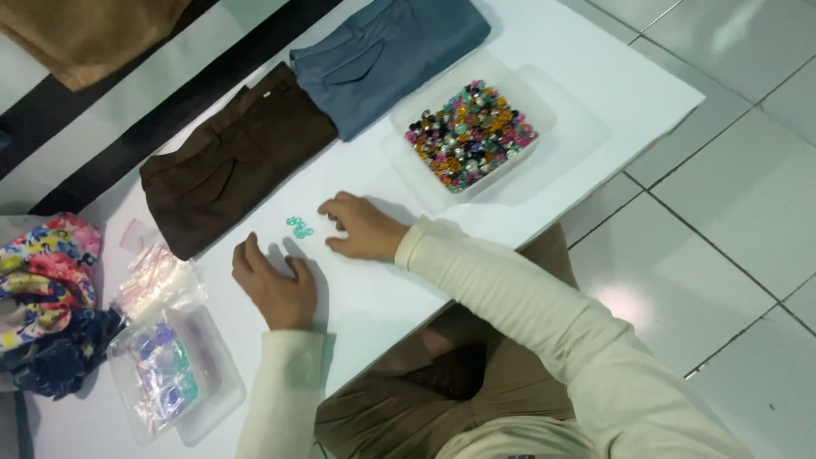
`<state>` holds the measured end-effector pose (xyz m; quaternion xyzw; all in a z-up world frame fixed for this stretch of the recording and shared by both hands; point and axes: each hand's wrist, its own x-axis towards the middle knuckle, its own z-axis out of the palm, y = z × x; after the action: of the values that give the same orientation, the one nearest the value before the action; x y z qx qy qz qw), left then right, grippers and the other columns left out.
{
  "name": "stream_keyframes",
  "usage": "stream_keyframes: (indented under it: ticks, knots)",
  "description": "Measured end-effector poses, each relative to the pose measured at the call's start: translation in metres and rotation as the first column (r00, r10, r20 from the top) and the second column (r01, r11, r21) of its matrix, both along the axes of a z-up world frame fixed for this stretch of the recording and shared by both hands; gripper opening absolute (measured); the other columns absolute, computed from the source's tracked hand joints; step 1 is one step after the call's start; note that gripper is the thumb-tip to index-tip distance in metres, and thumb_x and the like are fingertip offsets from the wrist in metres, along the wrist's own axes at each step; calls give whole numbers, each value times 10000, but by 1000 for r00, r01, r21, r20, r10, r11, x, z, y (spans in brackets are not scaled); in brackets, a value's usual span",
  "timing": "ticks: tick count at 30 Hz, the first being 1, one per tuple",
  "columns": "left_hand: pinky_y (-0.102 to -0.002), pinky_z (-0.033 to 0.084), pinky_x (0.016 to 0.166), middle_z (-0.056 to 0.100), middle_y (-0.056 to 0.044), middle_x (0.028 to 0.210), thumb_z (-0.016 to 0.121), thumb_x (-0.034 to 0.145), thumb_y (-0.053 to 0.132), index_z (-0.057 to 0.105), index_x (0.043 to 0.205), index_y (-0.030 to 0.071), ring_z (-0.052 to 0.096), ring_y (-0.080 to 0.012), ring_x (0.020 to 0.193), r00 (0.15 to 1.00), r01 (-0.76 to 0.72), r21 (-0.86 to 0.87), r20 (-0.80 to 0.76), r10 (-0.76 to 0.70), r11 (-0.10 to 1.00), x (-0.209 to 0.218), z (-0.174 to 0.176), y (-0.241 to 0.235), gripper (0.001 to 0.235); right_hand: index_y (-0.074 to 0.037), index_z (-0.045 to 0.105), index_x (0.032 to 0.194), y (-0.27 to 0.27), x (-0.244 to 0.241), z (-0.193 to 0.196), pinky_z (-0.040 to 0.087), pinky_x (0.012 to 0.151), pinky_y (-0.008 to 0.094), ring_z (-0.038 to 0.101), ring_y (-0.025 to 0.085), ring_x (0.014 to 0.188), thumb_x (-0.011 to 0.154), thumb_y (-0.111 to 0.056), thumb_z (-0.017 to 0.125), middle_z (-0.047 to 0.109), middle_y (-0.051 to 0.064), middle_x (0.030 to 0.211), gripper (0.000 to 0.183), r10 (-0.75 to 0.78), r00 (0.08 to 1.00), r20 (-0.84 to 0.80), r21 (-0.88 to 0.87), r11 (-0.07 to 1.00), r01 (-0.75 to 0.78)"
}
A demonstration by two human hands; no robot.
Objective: Packing small colorful beads into small plastic bags on a work table in a sewing factory environment.
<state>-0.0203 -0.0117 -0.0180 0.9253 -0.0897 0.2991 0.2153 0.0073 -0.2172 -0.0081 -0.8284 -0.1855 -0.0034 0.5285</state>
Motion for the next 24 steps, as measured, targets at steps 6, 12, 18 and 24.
stream_keyframes:
  ticks: [6, 12, 18, 24]
  knots:
    - [-448, 465, 937, 550, -191, 1304, 673, 843, 120, 590, 1311, 42, 587, -376, 1134, 988, 78, 261, 105, -109, 962, -51, 11, -19, 482, 83, 610, 1258, -38, -87, 30, 561, 937, 505, 644, 414, 1123, 935, -114, 634, 588, 258, 1162, 379, 49, 999, -1, 15, 999, -49]
    - [-456, 504, 990, 626, -176, 1234, 673, 846, 3, 683, 1174, 57, 634, -364, 1149, 876, 478, 101, 17, -481, 873, -57, 19, -71, 333, -44, 654, 1272, -62, -173, 42, 304, 1155, 544, 511, 357, 1331, 1033, -248, 543, 607, 181, 1320, 334, -78, 969, 234, -330, 931, 155]
    - [-450, 550, 913, 669, -180, 1057, 682, 867, -36, 712, 1136, -9, 675, -380, 1029, 667, 745, -24, 67, -742, 667, 8, 86, -175, 272, -21, 630, 1299, -73, -183, 47, 241, 1171, 625, 423, 455, 1405, 1021, -390, 483, 554, 248, 1415, 485, 12, 989, 149, -374, 927, 44]
    - [-565, 467, 1027, 523, -258, 1476, 774, 850, 241, 718, 1303, 167, 519, -487, 1355, 587, 798, 28, -257, -768, 601, 57, 65, -274, 462, 88, 662, 1196, -141, -183, 79, 494, 934, 624, 642, 517, 1089, 940, -209, 685, 696, 320, 1086, 393, 28, 997, 73, -145, 989, -17]
